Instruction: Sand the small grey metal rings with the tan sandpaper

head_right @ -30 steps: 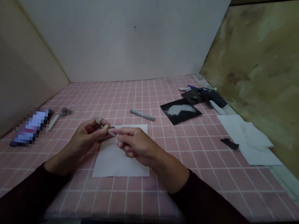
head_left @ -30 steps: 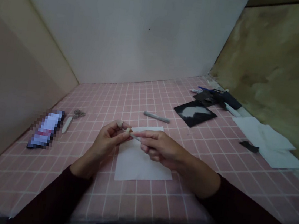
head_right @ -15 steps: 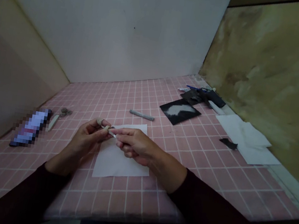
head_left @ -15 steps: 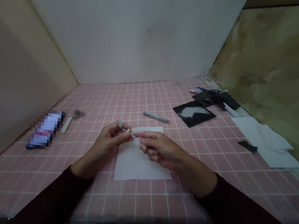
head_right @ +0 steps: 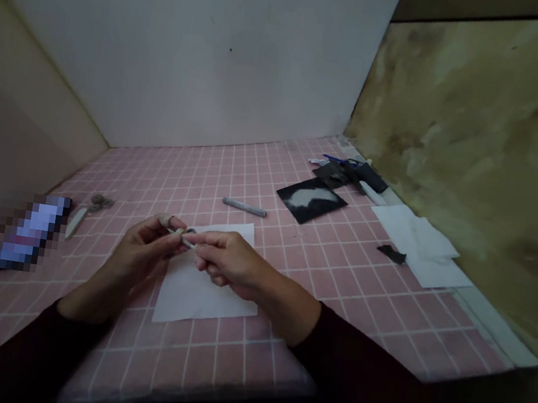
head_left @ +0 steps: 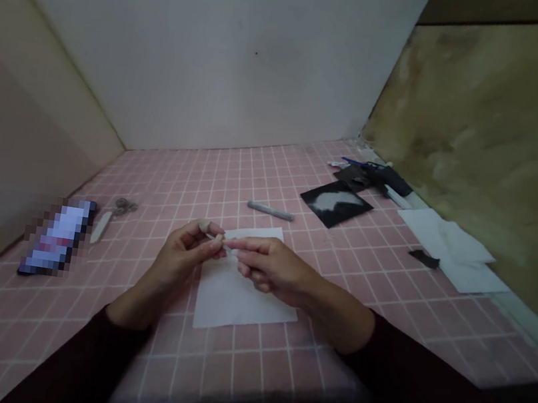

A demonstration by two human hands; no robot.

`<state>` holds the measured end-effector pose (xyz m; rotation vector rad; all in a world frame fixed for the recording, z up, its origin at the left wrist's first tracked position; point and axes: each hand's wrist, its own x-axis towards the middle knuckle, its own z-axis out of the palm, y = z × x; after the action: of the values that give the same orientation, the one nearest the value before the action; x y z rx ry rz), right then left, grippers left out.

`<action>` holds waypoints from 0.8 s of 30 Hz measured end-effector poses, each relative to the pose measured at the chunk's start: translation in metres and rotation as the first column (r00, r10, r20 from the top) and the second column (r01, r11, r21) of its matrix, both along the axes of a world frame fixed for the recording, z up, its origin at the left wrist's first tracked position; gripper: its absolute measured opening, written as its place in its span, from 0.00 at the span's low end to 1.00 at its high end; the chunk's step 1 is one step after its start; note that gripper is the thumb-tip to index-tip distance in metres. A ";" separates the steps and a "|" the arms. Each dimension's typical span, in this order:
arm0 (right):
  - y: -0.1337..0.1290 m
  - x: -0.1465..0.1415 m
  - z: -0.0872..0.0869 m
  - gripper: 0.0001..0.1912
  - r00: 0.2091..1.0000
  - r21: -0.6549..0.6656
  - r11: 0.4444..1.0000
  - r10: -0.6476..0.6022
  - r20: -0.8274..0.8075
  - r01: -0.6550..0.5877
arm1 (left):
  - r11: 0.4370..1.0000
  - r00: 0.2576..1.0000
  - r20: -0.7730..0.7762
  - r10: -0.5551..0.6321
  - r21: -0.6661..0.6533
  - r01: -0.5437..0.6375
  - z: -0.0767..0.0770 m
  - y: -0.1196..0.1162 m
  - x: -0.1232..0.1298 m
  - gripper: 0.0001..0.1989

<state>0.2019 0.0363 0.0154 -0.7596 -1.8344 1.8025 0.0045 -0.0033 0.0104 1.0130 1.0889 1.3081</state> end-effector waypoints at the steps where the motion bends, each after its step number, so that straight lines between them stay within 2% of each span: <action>1: -0.002 -0.001 -0.002 0.20 0.999 0.150 0.988 -0.034 0.016 0.031 | 1.000 1.000 0.007 0.002 -0.010 -0.002 -0.001 0.000 0.000 0.12; 2: -0.004 -0.002 -0.004 0.20 0.997 0.328 0.943 -0.073 0.040 0.056 | 1.000 1.000 0.018 0.001 -0.022 0.000 -0.002 0.001 -0.001 0.11; 4: -0.007 -0.003 -0.009 0.23 0.986 0.603 0.796 -0.140 0.094 0.055 | 0.999 0.999 0.040 -0.004 -0.039 0.005 -0.005 0.002 -0.002 0.10; 5: -0.008 -0.004 -0.010 0.23 0.982 0.670 0.741 -0.154 0.106 0.044 | 0.999 0.999 0.046 -0.004 -0.044 0.006 -0.006 0.003 -0.002 0.09; 6: -0.008 -0.004 -0.011 0.23 0.982 0.691 0.722 -0.154 0.107 0.038 | 0.999 0.999 0.047 -0.004 -0.046 0.006 -0.007 0.003 -0.002 0.09; 7: -0.007 -0.004 -0.011 0.22 0.985 0.679 0.733 -0.143 0.100 0.037 | 0.999 0.999 0.043 -0.002 -0.048 0.004 -0.008 0.003 -0.002 0.10; 12: 0.004 -0.002 -0.006 0.19 0.989 0.426 0.901 -0.127 0.080 0.082 | 0.997 0.999 0.043 0.002 -0.082 0.001 -0.008 0.003 -0.004 0.14; 15: 0.008 0.000 -0.002 0.18 0.993 0.166 0.982 -0.101 0.060 0.090 | 0.998 1.000 0.003 -0.013 -0.069 0.013 -0.007 0.003 -0.006 0.15; 17: 0.009 0.001 0.001 0.18 0.999 -0.109 0.993 -0.049 0.019 0.051 | 0.999 0.999 -0.034 -0.020 -0.043 0.018 -0.005 0.003 -0.006 0.13; 19: 0.008 0.001 0.002 0.18 1.000 -0.301 0.954 -0.008 -0.028 -0.001 | 1.000 0.998 -0.063 -0.022 -0.010 0.021 -0.003 0.002 -0.005 0.13; 20: 0.006 0.001 0.002 0.19 0.999 -0.311 0.950 -0.005 -0.039 -0.007 | 1.000 0.997 -0.077 -0.019 0.006 0.020 -0.002 0.001 -0.004 0.13; 21: 0.004 0.000 0.000 0.18 0.999 -0.249 0.969 -0.013 -0.037 0.003 | 1.000 0.996 -0.091 -0.016 0.022 0.018 -0.002 0.001 -0.004 0.13; 23: -0.001 -0.002 -0.003 0.19 0.998 0.058 0.996 -0.060 -0.009 0.061 | 0.999 0.994 -0.108 -0.020 0.037 0.024 -0.004 0.001 -0.003 0.12; 24: -0.004 -0.003 -0.006 0.20 0.996 0.248 0.965 -0.092 0.007 0.087 | 0.999 0.994 -0.108 -0.030 0.030 0.033 -0.006 0.002 -0.003 0.11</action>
<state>0.1990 0.0323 0.0099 -0.7522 -1.9570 1.4795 0.0012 -0.0015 0.0047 1.1310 1.1311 1.2612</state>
